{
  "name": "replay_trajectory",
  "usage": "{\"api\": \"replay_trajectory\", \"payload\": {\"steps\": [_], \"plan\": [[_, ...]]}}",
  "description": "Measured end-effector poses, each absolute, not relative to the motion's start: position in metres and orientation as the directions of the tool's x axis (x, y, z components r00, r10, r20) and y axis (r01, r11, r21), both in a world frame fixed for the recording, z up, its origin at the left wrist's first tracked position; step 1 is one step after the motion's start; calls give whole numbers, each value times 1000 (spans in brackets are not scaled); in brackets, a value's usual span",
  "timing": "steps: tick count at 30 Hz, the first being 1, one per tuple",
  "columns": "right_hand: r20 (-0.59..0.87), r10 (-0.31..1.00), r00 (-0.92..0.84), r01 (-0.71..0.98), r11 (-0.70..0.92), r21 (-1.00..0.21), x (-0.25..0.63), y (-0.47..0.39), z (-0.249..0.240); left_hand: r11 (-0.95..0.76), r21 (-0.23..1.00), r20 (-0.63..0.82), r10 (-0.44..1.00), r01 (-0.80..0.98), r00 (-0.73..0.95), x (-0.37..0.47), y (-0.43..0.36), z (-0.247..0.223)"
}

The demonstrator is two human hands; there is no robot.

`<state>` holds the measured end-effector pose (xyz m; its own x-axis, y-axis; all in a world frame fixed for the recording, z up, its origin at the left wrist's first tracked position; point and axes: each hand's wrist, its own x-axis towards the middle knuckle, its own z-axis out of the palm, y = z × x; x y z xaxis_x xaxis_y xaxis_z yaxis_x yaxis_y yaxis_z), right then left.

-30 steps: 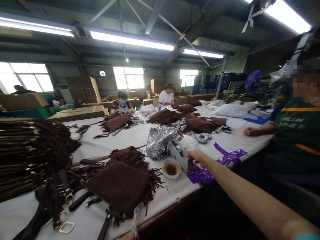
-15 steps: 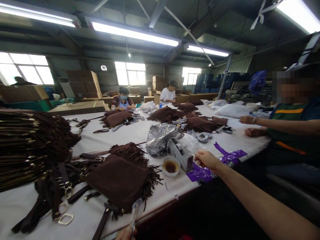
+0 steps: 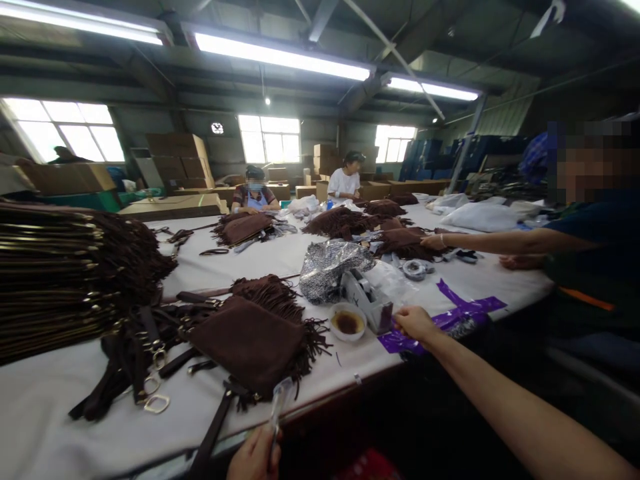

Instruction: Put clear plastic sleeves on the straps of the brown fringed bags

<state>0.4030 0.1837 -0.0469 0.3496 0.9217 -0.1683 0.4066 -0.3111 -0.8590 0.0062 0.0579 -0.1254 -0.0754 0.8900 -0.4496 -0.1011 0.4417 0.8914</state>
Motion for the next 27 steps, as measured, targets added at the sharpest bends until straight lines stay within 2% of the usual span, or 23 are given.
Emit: {"api": "replay_trajectory", "payload": {"steps": [3, 4, 6, 9, 12, 16, 19, 24, 27], "plan": [[-190, 933, 305, 488, -324, -811, 388, 168, -53, 427, 897, -440, 888, -116, -136, 9, 48, -126], [-197, 949, 245, 514, -299, -804, 377, 160, -55, 402, 910, -413, 899, -99, -148, 10, 46, -125], [-204, 979, 11, 555, -175, -813, 347, 141, -57, 335, 942, -335, 928, -26, -162, 11, 42, -123], [-263, 915, -305, 495, -83, -865, 283, 109, -55, 208, 965, -178, 967, 162, -182, 10, 36, -117], [-295, 836, -462, 386, -110, -916, 214, 88, -51, 103, 910, -31, 983, 402, -183, 9, 28, -110], [-319, 818, -478, 366, -145, -919, 151, 84, -54, 1, 754, 109, 986, 657, -125, 5, 19, -103], [-362, 826, -433, 438, -159, -885, 130, 88, -62, -38, 618, 161, 984, 785, -79, 1, 15, -104], [-416, 839, -351, 579, -154, -800, 122, 91, -72, -75, 393, 248, 968, 917, -27, -2, 13, -112], [-425, 839, -340, 615, -144, -775, 120, 92, -75, -68, 343, 316, 947, 937, -47, -2, 11, -119]]}}
